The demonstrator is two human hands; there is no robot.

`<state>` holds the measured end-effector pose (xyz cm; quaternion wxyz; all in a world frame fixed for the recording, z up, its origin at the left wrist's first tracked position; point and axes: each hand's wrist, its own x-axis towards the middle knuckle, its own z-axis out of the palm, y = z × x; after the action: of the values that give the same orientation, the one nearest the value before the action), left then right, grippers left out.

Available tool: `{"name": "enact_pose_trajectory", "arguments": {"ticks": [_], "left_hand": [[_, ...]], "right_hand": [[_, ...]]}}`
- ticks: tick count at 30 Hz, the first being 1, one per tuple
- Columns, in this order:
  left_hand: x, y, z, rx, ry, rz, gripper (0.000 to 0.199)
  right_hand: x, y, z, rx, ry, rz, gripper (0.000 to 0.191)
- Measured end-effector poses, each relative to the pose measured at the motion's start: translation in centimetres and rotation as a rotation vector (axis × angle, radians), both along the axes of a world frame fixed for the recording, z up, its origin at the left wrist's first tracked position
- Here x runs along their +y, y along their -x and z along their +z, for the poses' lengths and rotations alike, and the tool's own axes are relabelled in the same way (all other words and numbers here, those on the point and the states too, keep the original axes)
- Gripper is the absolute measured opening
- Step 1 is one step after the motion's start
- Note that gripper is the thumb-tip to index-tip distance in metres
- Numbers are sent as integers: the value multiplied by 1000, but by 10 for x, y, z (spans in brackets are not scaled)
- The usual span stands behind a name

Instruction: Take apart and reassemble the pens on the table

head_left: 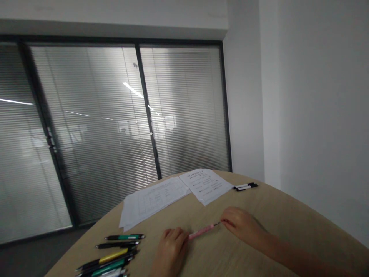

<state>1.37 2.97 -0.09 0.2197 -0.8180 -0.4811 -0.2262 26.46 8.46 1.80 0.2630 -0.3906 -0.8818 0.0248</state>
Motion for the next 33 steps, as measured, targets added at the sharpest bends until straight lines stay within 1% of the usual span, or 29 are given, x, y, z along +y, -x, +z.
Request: {"name": "enact_pose_trajectory", "arguments": {"ticks": [7, 12, 16, 18, 22, 24, 28, 31, 33], "left_hand": [[-1, -1, 1, 38, -57, -57, 21], [-3, -2, 3, 30, -63, -36, 21], [-2, -3, 3, 36, -80, -104, 24], [-2, -3, 3, 36, -82, -124, 24], [-1, -2, 3, 5, -71, -103, 22], [-1, -2, 4, -10, -72, -101, 22], [0, 0, 3, -38, -64, -75, 22], [0, 2, 2, -62, -28, -35, 20], [0, 3, 3, -62, 2, 6, 18]], "right_hand": [[-11, 7, 4, -5, 42, 8, 23], [-10, 8, -1, 92, 107, 27, 26], [-9, 8, -5, 167, 173, 86, 25], [-11, 8, -5, 158, 171, 118, 22], [-11, 5, -3, 169, 149, 136, 22], [-6, 1, -2, 191, 105, 117, 24], [12, -12, -4, 181, 22, 11, 22], [21, -18, -8, 94, 35, -73, 16], [23, -20, -10, 34, 85, -104, 15]]}}
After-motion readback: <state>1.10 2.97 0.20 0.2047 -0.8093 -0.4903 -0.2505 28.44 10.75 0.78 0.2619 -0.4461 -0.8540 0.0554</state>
